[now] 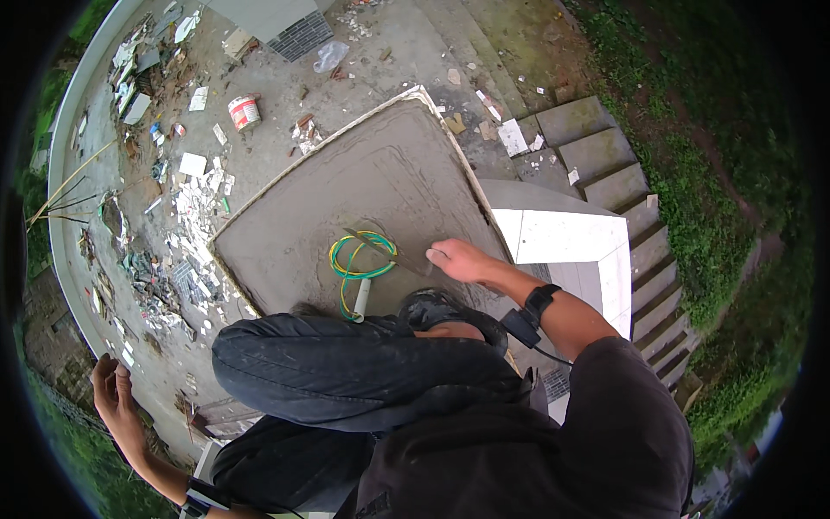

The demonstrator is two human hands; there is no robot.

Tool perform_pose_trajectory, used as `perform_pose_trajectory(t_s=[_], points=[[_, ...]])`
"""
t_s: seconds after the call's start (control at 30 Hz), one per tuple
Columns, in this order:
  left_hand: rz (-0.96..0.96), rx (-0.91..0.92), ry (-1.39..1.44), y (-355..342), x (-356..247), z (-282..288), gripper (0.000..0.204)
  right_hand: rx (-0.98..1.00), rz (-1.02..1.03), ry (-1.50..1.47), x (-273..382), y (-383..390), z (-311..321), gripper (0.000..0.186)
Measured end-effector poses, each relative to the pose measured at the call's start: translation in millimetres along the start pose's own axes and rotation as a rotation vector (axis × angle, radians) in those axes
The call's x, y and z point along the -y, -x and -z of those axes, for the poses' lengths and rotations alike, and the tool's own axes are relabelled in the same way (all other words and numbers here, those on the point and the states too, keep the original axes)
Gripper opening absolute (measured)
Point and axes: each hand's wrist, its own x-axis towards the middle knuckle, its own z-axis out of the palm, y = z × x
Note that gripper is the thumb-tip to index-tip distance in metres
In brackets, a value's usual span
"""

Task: Applying mortar to a flat surface using a trowel.

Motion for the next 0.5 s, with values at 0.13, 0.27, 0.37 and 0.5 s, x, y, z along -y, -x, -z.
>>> perform_pose_trajectory(t_s=[0.13,0.27,0.37,0.5], points=[[0.007,0.003,-0.005,1,0,3,0.055,0.048,0.057,0.016,18,-30,-13,0.041],[0.019,-0.005,-0.017,3,3,5,0.055,-0.016,0.178,0.018,19,-29,-19,0.04],[0.013,0.003,-0.018,4,10,8,0.055,-0.103,0.082,-0.088,7,-10,-15,0.04],[0.018,0.005,-0.008,4,17,9,0.055,-0.109,-0.08,-0.075,-14,11,-4,0.039]])
